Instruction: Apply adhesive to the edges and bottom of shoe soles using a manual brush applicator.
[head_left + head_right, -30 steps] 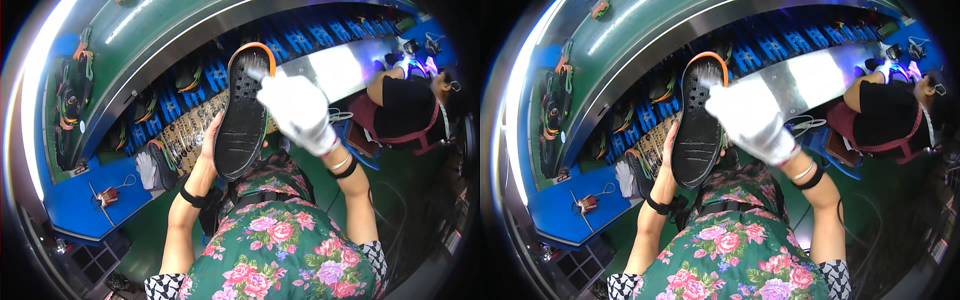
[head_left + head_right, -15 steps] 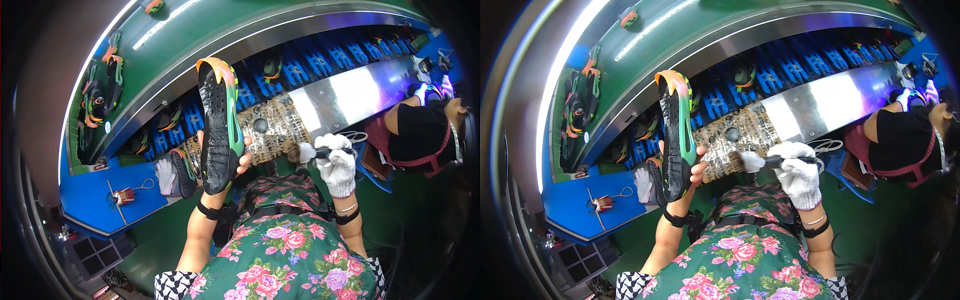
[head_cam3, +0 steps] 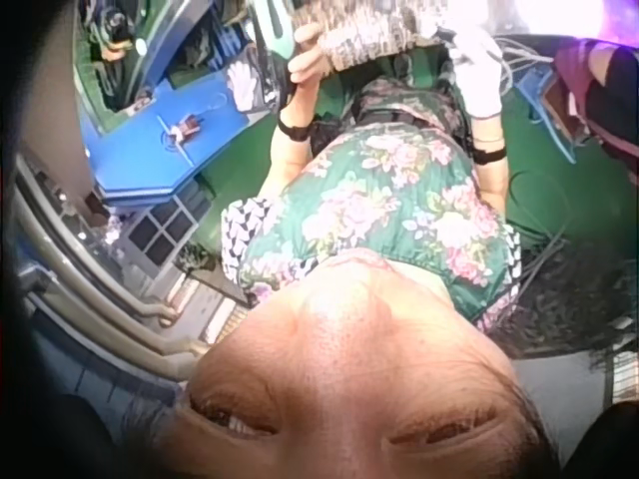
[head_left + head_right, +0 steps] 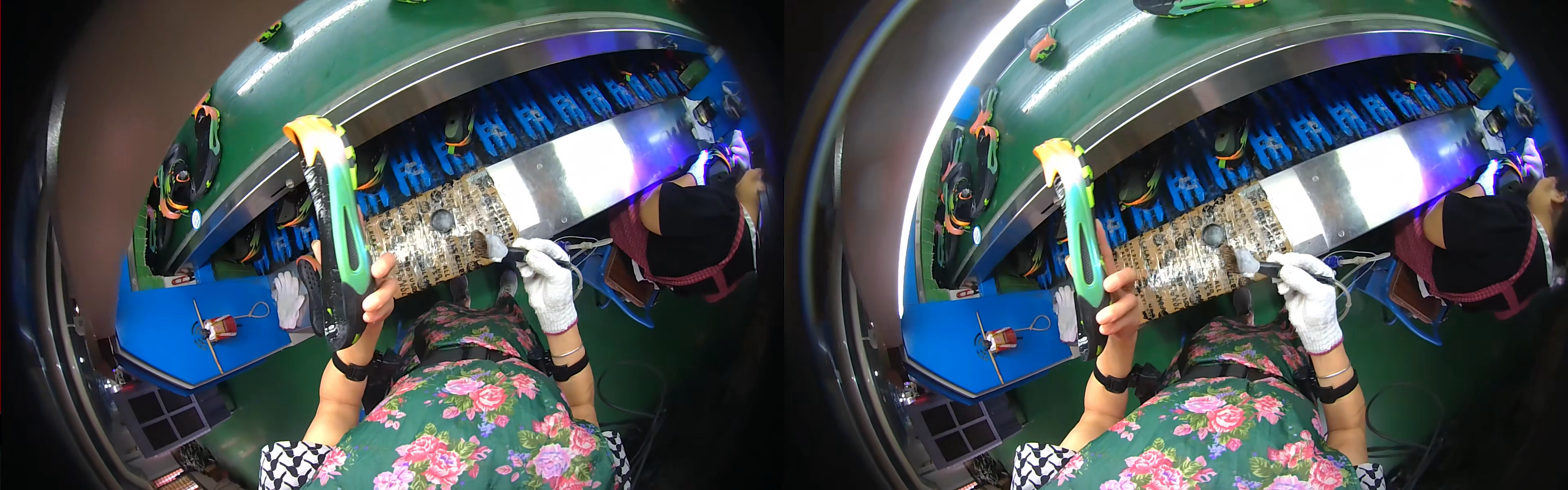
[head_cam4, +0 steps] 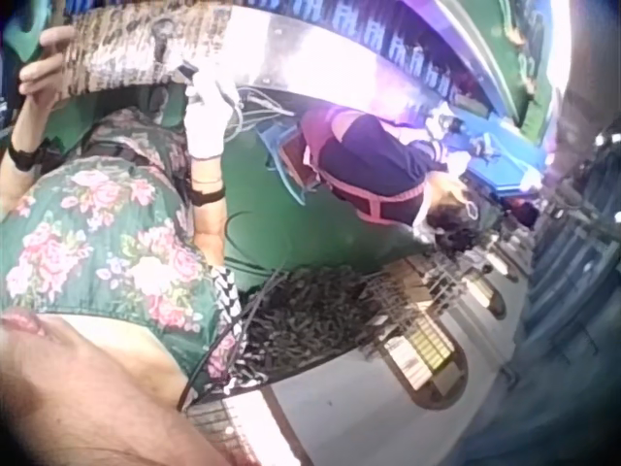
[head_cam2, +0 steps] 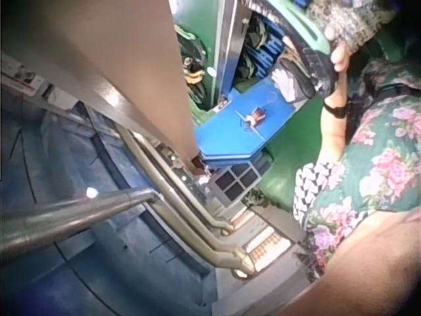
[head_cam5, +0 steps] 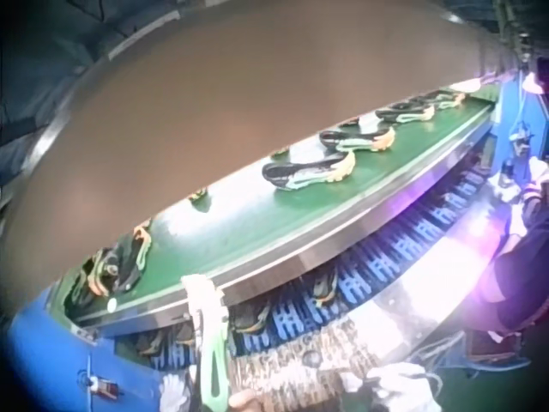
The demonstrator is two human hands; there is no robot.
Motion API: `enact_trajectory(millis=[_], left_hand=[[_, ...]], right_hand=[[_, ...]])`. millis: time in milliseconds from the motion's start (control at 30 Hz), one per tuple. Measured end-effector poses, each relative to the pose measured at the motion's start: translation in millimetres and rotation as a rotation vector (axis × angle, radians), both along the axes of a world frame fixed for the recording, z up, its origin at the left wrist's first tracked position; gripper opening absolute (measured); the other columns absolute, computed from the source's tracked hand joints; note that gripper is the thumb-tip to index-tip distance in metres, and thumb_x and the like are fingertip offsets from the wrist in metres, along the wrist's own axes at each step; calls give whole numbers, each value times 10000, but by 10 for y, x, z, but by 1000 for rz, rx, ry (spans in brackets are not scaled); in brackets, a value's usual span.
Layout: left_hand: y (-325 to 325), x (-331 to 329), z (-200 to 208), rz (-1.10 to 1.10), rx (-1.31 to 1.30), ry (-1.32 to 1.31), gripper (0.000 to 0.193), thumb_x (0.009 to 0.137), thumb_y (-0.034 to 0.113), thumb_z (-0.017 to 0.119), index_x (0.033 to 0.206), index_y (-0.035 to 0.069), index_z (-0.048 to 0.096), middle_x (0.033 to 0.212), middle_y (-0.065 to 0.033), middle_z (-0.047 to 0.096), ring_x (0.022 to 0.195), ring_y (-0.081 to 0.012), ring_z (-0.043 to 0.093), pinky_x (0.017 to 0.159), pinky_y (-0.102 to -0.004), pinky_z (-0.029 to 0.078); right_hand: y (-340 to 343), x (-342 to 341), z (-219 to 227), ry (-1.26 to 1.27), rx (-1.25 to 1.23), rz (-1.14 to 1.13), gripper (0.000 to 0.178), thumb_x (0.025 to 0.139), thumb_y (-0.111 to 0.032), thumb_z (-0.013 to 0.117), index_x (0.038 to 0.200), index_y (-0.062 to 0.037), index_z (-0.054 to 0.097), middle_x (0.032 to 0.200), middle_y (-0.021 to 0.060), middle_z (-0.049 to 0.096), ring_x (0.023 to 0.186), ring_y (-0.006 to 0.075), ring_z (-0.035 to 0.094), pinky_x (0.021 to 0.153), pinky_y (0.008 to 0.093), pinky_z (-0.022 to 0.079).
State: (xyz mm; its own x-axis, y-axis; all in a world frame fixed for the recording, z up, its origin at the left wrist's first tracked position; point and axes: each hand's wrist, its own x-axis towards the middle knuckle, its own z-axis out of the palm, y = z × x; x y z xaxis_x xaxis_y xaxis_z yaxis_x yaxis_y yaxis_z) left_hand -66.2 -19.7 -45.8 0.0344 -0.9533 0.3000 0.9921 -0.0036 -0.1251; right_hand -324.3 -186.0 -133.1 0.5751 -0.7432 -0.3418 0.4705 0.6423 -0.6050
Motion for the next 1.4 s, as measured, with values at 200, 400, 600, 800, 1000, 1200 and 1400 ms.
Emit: enact_trajectory(millis=[200, 400, 600, 800, 1000, 1200, 1400], left_hand=[[-48, 96, 25, 18, -24, -58, 845, 987, 759, 335, 1489, 89, 450, 1209, -200, 445, 825, -339, 583, 642, -389, 560], [-27, 69, 40, 15, 29, -129, 802, 983, 769, 314, 1578, 232, 359, 1156, -262, 500, 744, -347, 606, 525, -383, 566], [1, 19, 37, 2, -69, -83, 638, 1051, 622, 334, 1627, 409, 160, 1251, -255, 513, 811, -349, 655, 530, -382, 598], [81, -76, 95, 14, -78, 29, 658, 1054, 602, 338, 1641, 370, 150, 1298, -277, 488, 929, -437, 670, 561, -424, 628], [137, -17, 90, -30, -231, 51, 679, 1078, 385, 453, 1626, 460, 60, 1462, -228, 410, 1037, -414, 649, 689, -453, 640], [202, 223, 399, 102, 230, -250, 933, 932, 737, 504, 1587, 145, 205, 1453, -303, 376, 1043, -443, 601, 760, -505, 627], [-623, 1092, 686, 189, 209, -536, 1196, 815, 871, 523, 1547, -41, 274, 1450, -428, 356, 1104, -480, 604, 883, -536, 607]], right_hand=[[44, -65, -43, 6, -44, -17, 209, 858, 42, 672, 1058, 54, 730, 1032, 185, 751, 710, 146, 645, 677, 251, 532], [40, -29, -40, 19, -57, -17, 199, 852, 42, 677, 1045, 40, 726, 1074, 196, 749, 718, 146, 643, 684, 247, 533], [65, 31, -77, 74, -104, 14, 209, 853, 34, 686, 1057, 41, 725, 1066, 188, 752, 717, 133, 641, 658, 238, 526], [92, 122, -62, 94, -68, 34, 244, 854, 10, 693, 1087, 71, 730, 946, 118, 758, 663, 101, 600, 620, 226, 483], [106, 200, -93, 110, -68, 63, 222, 849, 10, 709, 1063, 59, 735, 911, 101, 751, 667, 102, 606, 617, 232, 486], [153, 240, -119, 129, -90, 78, 183, 843, 29, 717, 1024, 31, 745, 979, 122, 766, 677, 102, 613, 623, 233, 495], [219, 232, -63, 134, -148, 100, 173, 843, 36, 710, 1010, 18, 754, 1039, 152, 768, 706, 107, 642, 643, 232, 516]])
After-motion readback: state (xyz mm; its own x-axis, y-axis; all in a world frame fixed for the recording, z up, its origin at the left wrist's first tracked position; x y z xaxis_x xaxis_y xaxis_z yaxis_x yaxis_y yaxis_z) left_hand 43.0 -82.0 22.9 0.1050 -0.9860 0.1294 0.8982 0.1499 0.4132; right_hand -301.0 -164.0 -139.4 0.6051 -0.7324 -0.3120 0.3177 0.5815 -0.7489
